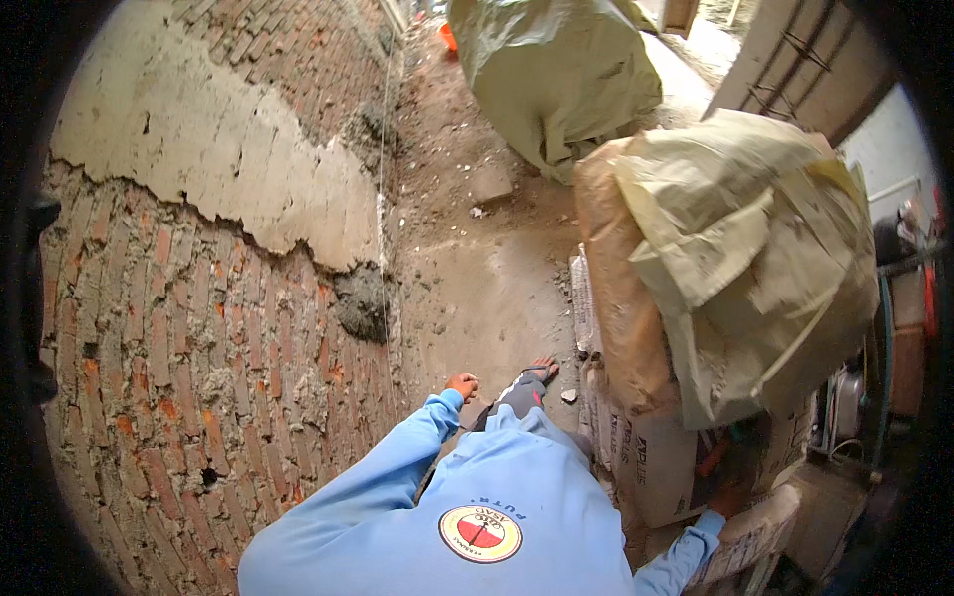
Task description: The person walks through a construction area, sits on the floor, and uses a hammer and nail to repair a damaged section of a brick wall. They drive a nail into the wall and then use the hammer to tap and secure the repair.
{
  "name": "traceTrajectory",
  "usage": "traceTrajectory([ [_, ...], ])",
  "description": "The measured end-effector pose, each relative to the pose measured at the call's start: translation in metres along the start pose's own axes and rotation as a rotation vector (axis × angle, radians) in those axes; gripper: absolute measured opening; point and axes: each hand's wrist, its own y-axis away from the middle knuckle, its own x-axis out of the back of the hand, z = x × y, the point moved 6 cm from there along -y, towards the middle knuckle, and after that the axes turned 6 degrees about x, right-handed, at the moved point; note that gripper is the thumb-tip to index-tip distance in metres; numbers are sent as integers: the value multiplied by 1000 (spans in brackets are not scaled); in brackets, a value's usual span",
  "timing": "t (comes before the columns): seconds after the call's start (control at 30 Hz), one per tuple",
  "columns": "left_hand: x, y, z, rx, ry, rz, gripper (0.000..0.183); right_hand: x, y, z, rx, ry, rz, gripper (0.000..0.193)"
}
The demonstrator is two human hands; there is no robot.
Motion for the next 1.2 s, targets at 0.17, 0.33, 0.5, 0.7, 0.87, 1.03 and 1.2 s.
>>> traceTrajectory([
  [0.17,22,0,-29,113,123,-11,23,12,0,-3,11,-15,5,52],
  [0.33,51,-15,-40,161,210,31,20,-2,9,18,-153,-89,141,48],
  [0.5,71,-24,-23,116,400,92,16,-4,1,28,-71,4,146,44],
  [0.7,52,-22,-18,144,552,50,11,-5,-18,47,67,-39,68,42],
  [0.87,27,-18,-38,140,512,56,12,-19,-26,61,29,-36,103,39],
  [1.03,6,6,-71,219,520,61,14,-20,-30,62,8,-19,143,36],
  [1.2,-12,36,-114,208,533,50,15,-12,-38,66,141,-133,-5,38],
])
